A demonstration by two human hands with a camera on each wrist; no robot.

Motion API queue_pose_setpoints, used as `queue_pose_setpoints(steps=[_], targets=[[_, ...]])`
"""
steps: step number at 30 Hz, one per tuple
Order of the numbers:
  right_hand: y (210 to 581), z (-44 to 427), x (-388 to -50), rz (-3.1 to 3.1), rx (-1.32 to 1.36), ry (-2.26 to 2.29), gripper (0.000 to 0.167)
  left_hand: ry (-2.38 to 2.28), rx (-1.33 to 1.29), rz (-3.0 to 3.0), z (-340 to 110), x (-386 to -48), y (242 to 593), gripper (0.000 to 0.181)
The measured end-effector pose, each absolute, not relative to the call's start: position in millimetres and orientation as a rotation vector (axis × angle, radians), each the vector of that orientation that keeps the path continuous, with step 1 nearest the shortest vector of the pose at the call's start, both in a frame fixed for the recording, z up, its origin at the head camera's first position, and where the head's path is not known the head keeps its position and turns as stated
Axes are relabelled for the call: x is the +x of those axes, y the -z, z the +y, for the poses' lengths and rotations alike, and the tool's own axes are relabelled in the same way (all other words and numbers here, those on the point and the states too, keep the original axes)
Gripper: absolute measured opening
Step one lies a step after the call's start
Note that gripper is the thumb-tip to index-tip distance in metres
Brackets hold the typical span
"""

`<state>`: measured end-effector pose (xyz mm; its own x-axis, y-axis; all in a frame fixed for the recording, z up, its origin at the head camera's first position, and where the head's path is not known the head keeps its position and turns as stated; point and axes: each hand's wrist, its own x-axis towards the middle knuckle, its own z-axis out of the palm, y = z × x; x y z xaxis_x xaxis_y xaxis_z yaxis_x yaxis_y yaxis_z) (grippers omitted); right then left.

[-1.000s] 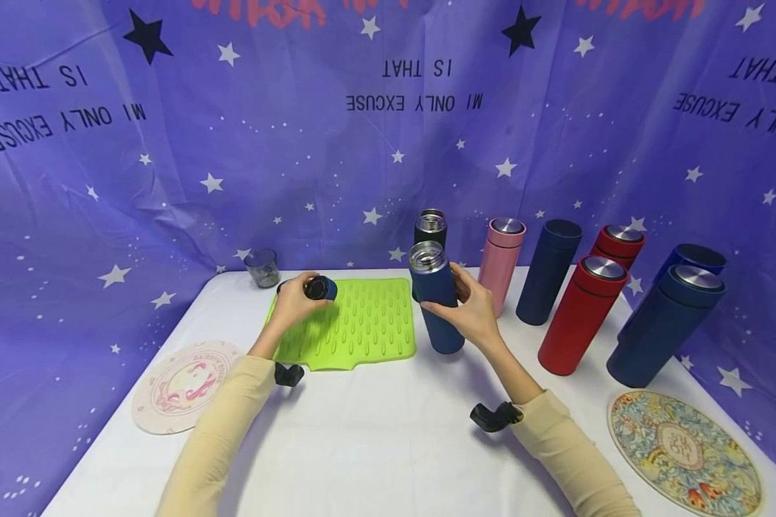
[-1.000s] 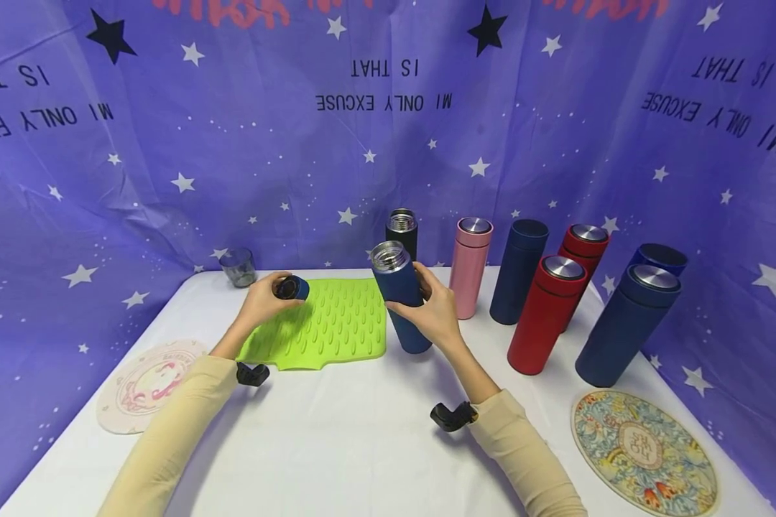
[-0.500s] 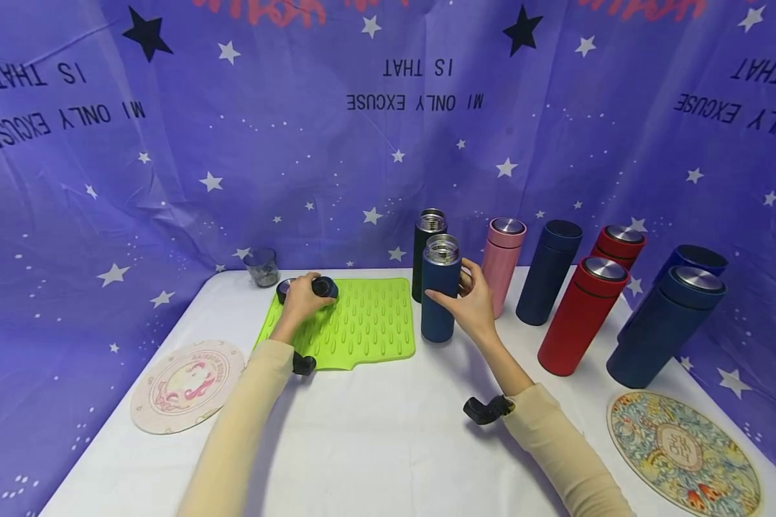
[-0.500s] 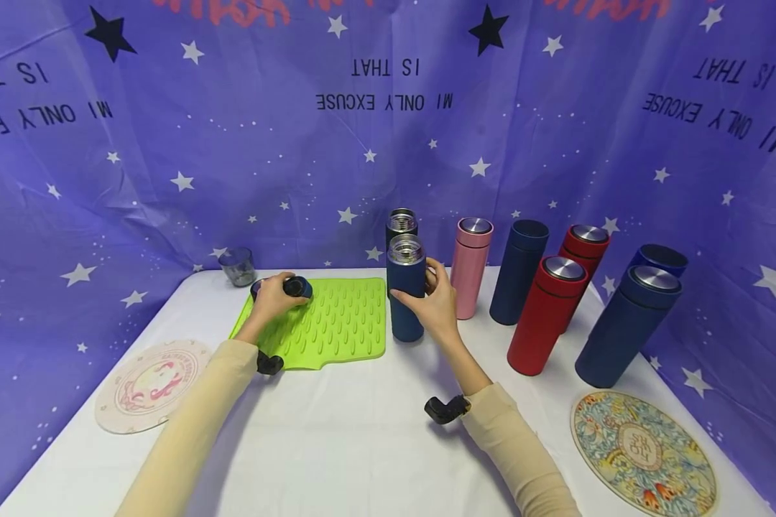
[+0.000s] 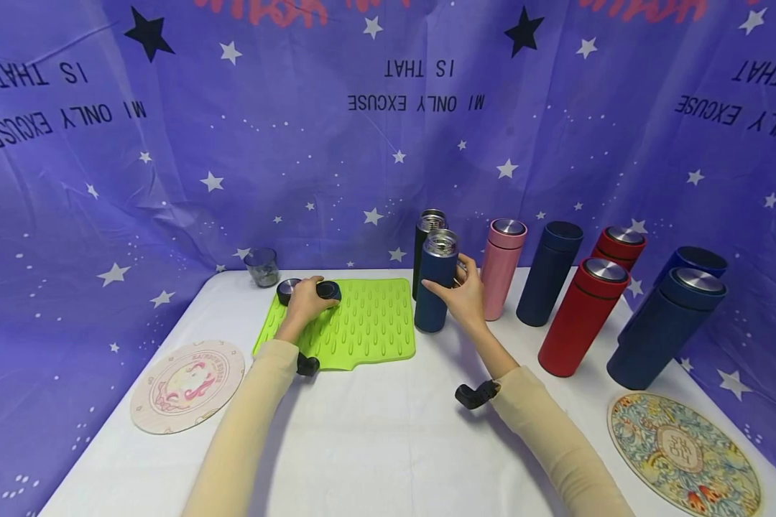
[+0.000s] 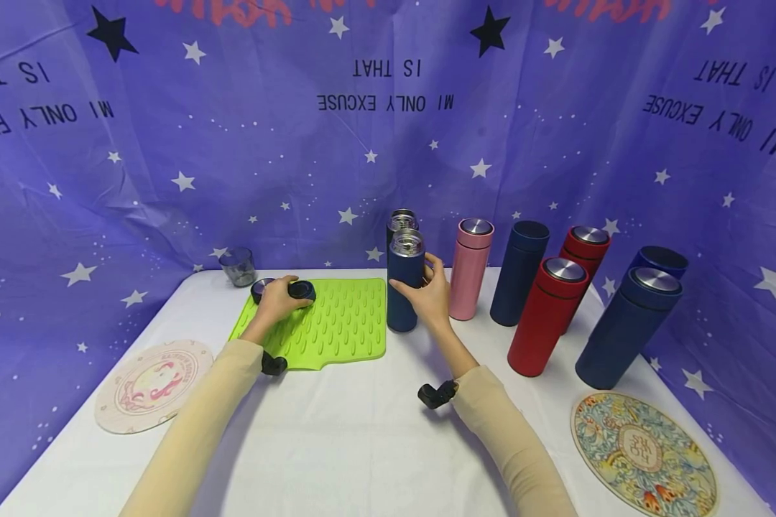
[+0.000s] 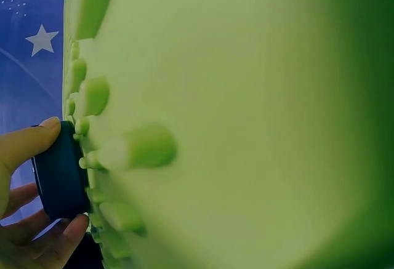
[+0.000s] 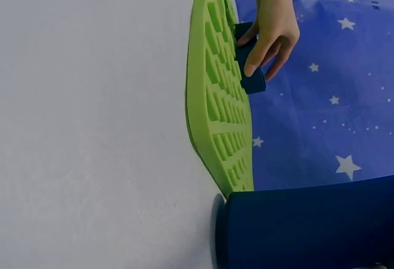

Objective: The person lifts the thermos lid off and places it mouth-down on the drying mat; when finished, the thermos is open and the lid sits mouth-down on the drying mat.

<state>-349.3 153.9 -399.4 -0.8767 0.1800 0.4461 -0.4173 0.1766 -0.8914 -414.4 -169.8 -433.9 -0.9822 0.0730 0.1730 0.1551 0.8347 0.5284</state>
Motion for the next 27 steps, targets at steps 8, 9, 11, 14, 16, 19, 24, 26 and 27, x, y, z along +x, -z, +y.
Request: queue_pose_setpoints(steps=[8, 9, 11, 14, 16, 19, 24, 26, 27], targets=[[402.2, 152.4, -359.7, -1.972, 0.218, -1.755, 0.084, 0.852, -0.202, -2.865, -169.5, -412.3, 433.8, 0.075], [402.4, 152.2, -360.4, -1.971, 0.217, -1.752, 0.083, 0.85, -0.202, -2.863, -169.6, -412.0, 433.7, 0.075], [402.9, 152.1, -361.5, -1.975, 0.217, -1.75, 0.084, 0.843, -0.205, -2.86, -169.8, -411.0, 433.5, 0.075], [403.6, 152.6, -362.0, -1.99, 0.221, -1.734, 0.084, 0.841, -0.213, -2.856, -170.1, -409.5, 432.7, 0.075], [403.6, 153.0, -361.6, -2.006, 0.236, -1.715, 0.085, 0.848, -0.215, -2.853, -170.7, -408.7, 431.8, 0.074], [403.1, 153.9, -360.3, -2.029, 0.266, -1.685, 0.085, 0.847, -0.233, -2.853, -172.7, -407.6, 430.4, 0.075], [403.7, 155.7, -358.0, -2.068, 0.29, -1.653, 0.085, 0.817, -0.282, -2.843, -177.3, -403.3, 428.7, 0.075], [404.1, 156.8, -356.3, -2.073, 0.307, -1.645, 0.085, 0.803, -0.301, -2.831, -179.3, -400.2, 428.4, 0.075], [404.4, 157.4, -355.4, -2.072, 0.317, -1.641, 0.084, 0.796, -0.316, -2.823, -180.4, -398.5, 428.3, 0.075]])
